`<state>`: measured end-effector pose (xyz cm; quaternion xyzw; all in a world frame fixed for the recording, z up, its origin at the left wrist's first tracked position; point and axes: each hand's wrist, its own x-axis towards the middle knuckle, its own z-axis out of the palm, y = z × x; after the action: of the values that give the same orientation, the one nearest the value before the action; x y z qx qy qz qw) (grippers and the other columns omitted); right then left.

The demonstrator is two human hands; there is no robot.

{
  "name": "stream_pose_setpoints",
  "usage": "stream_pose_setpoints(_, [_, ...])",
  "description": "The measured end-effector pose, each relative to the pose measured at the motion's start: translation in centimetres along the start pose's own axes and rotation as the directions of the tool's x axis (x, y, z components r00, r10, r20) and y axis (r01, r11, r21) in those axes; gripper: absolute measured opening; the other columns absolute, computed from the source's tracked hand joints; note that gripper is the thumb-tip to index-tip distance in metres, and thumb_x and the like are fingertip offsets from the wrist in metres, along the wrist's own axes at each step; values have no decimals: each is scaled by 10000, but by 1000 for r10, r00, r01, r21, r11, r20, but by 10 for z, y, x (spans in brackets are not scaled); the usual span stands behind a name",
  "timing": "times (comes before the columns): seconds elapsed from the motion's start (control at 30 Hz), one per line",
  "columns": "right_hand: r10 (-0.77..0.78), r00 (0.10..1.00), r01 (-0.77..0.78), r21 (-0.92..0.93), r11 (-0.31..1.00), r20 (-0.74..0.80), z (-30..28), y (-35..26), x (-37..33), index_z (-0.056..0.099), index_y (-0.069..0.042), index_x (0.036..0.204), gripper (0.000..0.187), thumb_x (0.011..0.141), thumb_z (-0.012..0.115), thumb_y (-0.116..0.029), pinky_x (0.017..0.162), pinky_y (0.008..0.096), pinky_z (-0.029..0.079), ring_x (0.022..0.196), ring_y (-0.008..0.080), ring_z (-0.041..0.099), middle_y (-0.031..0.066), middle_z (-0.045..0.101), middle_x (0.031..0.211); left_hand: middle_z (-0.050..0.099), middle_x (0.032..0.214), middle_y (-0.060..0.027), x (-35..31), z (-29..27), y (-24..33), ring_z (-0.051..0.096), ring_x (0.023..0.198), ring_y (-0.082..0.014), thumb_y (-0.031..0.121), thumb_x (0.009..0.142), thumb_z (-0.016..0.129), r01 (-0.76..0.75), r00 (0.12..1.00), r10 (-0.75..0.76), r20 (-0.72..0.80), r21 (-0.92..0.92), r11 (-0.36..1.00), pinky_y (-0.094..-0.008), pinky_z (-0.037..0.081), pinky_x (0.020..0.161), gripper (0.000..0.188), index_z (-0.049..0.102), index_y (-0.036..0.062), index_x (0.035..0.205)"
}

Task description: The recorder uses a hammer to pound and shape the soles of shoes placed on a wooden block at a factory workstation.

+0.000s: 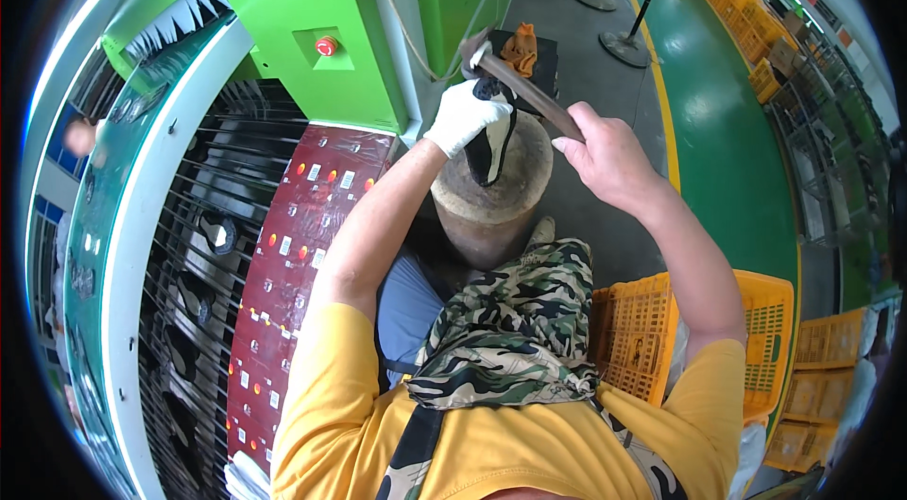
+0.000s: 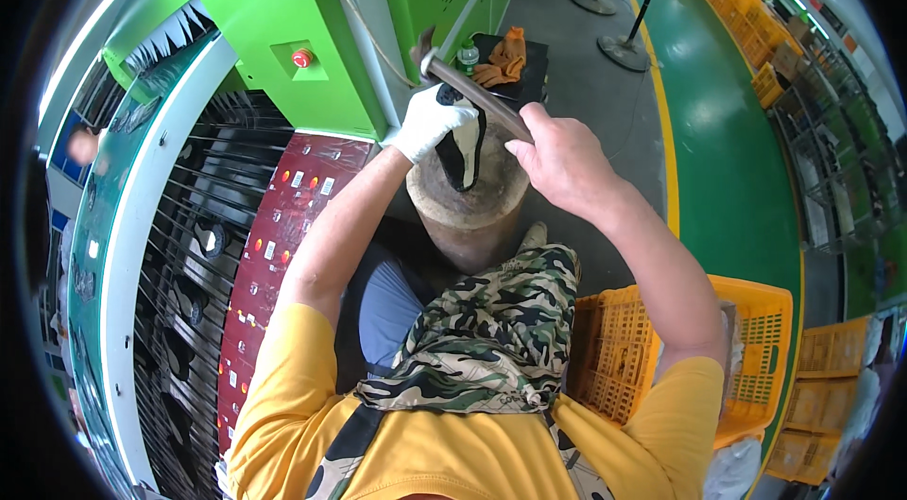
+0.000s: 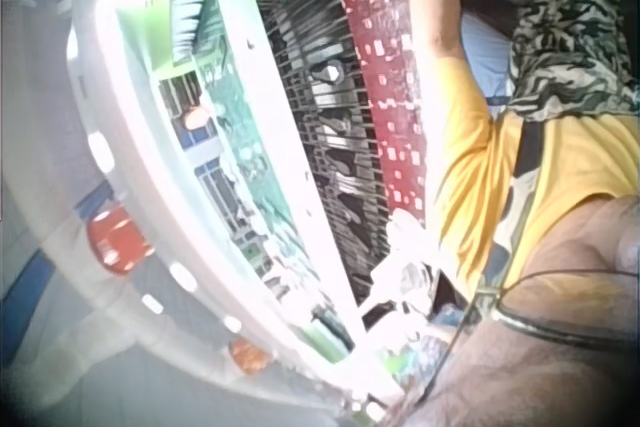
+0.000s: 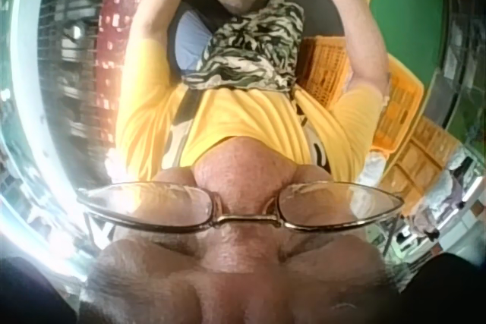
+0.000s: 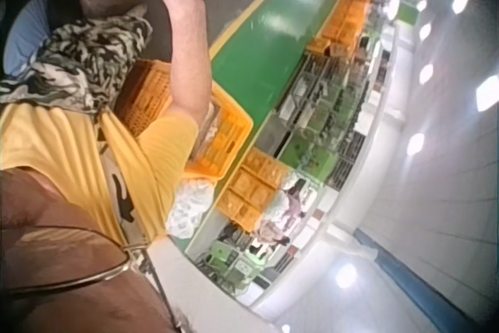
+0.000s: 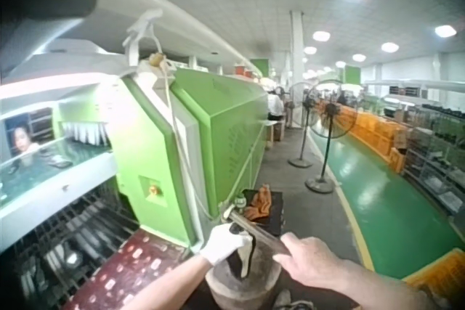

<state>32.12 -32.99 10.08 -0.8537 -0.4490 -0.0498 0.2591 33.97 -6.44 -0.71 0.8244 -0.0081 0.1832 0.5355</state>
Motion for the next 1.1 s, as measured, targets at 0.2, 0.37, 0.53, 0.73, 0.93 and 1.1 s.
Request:
stream_pose_setpoints(0.2, [143,989,-138,-107,985,41,11,13,-5,478,8,1022,296,966,675,-206,635,537,488,721,468,653,254,623,733,747,1115,-100,-2,7,-7,688,1022,-183,249,741,830,16,999,-10,51,-129,991,-327,528,943,505,704,34,1181])
stream_pose_setpoints(0.37, [187,977,-155,257,954,-107,17,17,-8,467,10,986,305,984,670,-217,615,511,470,728,490,636,262,610,732,688,1254,-164,-6,-1,-46,647,1186,-292,407,667,920,-82,992,76,102,54,995,-379,483,1050,813,611,40,1324])
stream_pose_setpoints(0.53, [326,874,-305,115,945,-360,142,89,-46,465,-2,1017,302,968,665,-223,600,583,488,726,537,624,296,629,738,697,1191,-188,-3,13,-52,669,1134,-317,356,619,915,52,998,-47,-35,145,988,-394,517,1009,802,610,11,1276])
stream_pose_setpoints(0.73, [574,733,-679,337,652,365,191,104,-116,513,-23,1016,229,950,671,-175,521,475,494,560,349,615,179,623,739,723,1100,-103,-55,7,-82,662,994,-193,211,685,871,165,986,-152,68,-259,952,-337,531,927,603,660,-14,1203])
stream_pose_setpoints(0.93, [550,809,-519,687,508,205,62,53,-39,536,-64,1032,185,996,664,-193,348,258,358,414,76,454,2,533,687,743,929,-112,-179,49,-108,718,790,-230,172,783,766,743,652,-544,528,-590,317,-359,587,792,381,701,-11,1112])
stream_pose_setpoints(1.1, [282,804,137,625,768,-523,2,30,8,538,-31,1091,195,989,675,-124,415,251,397,490,70,509,-5,546,702,741,963,-120,-206,63,-111,710,830,-238,215,783,782,770,587,-588,556,-607,195,-364,574,815,423,696,-6,1133])
